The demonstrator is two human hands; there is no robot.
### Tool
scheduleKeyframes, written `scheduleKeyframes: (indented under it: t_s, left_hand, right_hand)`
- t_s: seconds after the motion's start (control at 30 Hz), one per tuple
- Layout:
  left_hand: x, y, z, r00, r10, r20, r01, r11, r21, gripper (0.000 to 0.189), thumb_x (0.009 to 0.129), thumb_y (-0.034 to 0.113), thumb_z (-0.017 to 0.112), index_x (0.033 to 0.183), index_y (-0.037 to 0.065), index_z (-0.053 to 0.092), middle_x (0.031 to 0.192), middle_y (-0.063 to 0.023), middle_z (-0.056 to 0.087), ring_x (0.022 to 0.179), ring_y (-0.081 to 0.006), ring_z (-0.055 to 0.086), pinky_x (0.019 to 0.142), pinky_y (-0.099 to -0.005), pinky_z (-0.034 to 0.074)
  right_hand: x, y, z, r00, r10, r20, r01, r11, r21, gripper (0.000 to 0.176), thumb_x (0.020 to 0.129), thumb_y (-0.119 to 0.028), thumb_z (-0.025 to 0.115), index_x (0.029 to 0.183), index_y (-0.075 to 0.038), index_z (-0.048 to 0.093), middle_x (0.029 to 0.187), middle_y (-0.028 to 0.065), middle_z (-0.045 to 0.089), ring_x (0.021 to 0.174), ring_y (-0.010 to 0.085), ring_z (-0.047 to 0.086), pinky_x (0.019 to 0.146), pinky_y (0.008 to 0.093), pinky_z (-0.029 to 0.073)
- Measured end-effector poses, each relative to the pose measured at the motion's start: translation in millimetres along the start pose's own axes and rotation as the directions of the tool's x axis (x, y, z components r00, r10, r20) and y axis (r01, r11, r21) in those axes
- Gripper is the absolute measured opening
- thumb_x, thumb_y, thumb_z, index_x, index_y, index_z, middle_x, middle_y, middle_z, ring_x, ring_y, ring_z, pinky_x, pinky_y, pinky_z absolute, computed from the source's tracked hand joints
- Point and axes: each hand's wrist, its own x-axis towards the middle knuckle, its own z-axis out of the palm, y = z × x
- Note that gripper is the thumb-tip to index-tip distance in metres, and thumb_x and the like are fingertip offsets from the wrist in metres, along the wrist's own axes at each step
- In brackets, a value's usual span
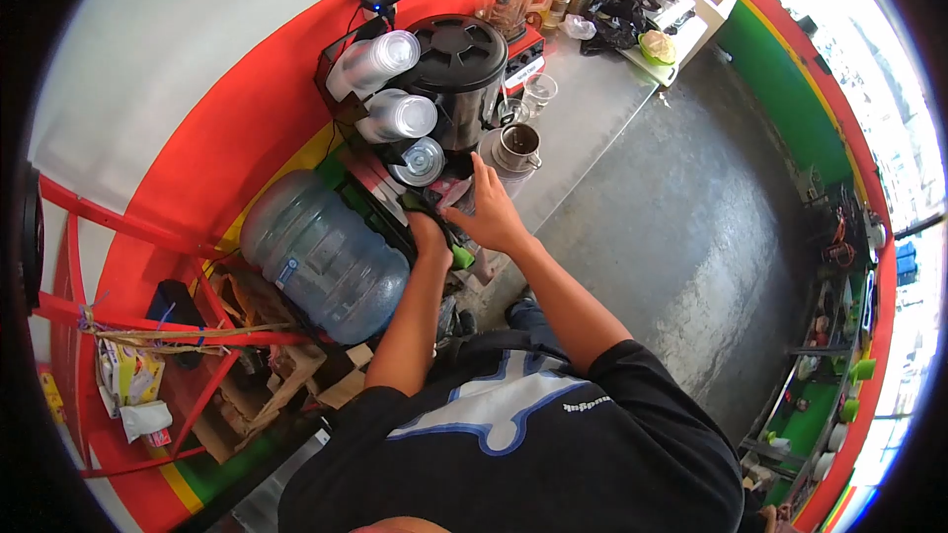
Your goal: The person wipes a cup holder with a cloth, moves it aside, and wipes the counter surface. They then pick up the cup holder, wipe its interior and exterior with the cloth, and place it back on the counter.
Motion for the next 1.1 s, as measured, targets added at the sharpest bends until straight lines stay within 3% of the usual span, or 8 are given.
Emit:
scheduleKeyframes:
  t_s: [0.23,0.33,0.5,0.67,0.73,0.9,0.97,1.1]
  left_hand:
    - [-31,42,41,0.897,0.440,0.037,-0.421,0.828,0.370,0.066,0.114,0.041,0.036,0.164,-0.001,0.025,0.165,-0.0173,0.036,0.150,-0.0288,0.037,0.124,-0.0395,0.028]
    - [-49,13,32,0.885,0.466,-0.003,-0.447,0.851,0.276,0.064,0.114,0.039,0.036,0.164,0.001,0.026,0.164,-0.0158,0.037,0.151,-0.0279,0.036,0.124,-0.0389,0.027]
    - [-8,-1,2,0.959,-0.037,-0.281,0.011,0.995,-0.096,0.047,0.111,0.045,0.041,0.149,0.018,0.047,0.139,-0.0054,0.056,0.118,-0.0256,0.060,0.101,-0.0412,0.050]
    - [-26,43,28,0.919,0.072,-0.387,-0.014,0.988,0.152,0.040,0.109,0.029,0.038,0.142,0.011,0.053,0.131,-0.0111,0.061,0.115,-0.0232,0.061,0.099,-0.0379,0.050]
    - [-30,35,12,0.927,0.364,0.088,-0.373,0.878,0.300,0.041,0.109,0.023,0.036,0.139,0.004,0.056,0.133,-0.0130,0.061,0.118,-0.0232,0.059,0.104,-0.0362,0.046]
    - [-13,-40,-16,0.872,0.486,0.058,-0.459,0.768,0.447,0.066,0.117,0.042,0.027,0.167,0.000,0.018,0.170,-0.0171,0.031,0.156,-0.0261,0.031,0.126,-0.0354,0.020]
    - [-34,-9,-4,0.968,0.204,0.146,-0.223,0.966,0.133,0.072,0.115,0.052,0.022,0.169,0.006,0.010,0.173,-0.0114,0.025,0.157,-0.0239,0.028,0.127,-0.0356,0.019]
    - [-7,9,-13,0.977,-0.057,0.204,0.049,0.998,0.044,0.076,0.114,0.058,0.019,0.170,0.009,0.006,0.174,-0.0079,0.020,0.158,-0.0220,0.023,0.128,-0.0348,0.017]
  right_hand:
    - [2,5,17,0.998,-0.025,-0.059,0.018,0.993,-0.115,0.109,0.084,-0.031,0.084,0.163,0.004,0.016,0.151,0.0287,0.042,0.140,0.0467,0.045,0.119,0.0478,0.037]
    - [2,13,28,0.980,-0.138,-0.144,0.112,0.978,-0.175,0.108,0.083,-0.027,0.083,0.163,0.003,0.016,0.146,0.0283,0.043,0.135,0.0474,0.047,0.115,0.0484,0.040]
    - [0,9,15,0.986,-0.126,-0.109,0.124,0.992,-0.021,0.107,0.084,-0.027,0.082,0.164,0.003,0.016,0.140,0.0289,0.048,0.130,0.0474,0.052,0.109,0.0491,0.045]
    - [-1,13,20,0.976,-0.156,-0.151,0.148,0.987,-0.062,0.103,0.086,-0.030,0.081,0.164,0.001,0.020,0.136,0.0267,0.053,0.127,0.0463,0.055,0.106,0.0491,0.047]
    - [-2,13,25,0.977,-0.097,-0.191,0.100,0.995,0.005,0.096,0.090,-0.032,0.078,0.163,0.000,0.023,0.148,0.0298,0.049,0.135,0.0469,0.051,0.111,0.0489,0.044]
    - [2,22,33,0.960,-0.151,-0.235,0.143,0.988,-0.051,0.091,0.094,-0.026,0.073,0.164,0.000,0.021,0.139,0.0284,0.052,0.126,0.0472,0.055,0.105,0.0489,0.046]
    - [1,20,31,0.961,-0.157,-0.229,0.149,0.988,-0.050,0.089,0.095,-0.025,0.071,0.164,0.001,0.021,0.140,0.0291,0.051,0.126,0.0477,0.054,0.105,0.0489,0.046]
    - [-1,25,27,0.959,-0.202,-0.197,0.195,0.979,-0.056,0.087,0.097,-0.021,0.068,0.164,0.003,0.018,0.141,0.0306,0.050,0.126,0.0485,0.054,0.105,0.0493,0.046]
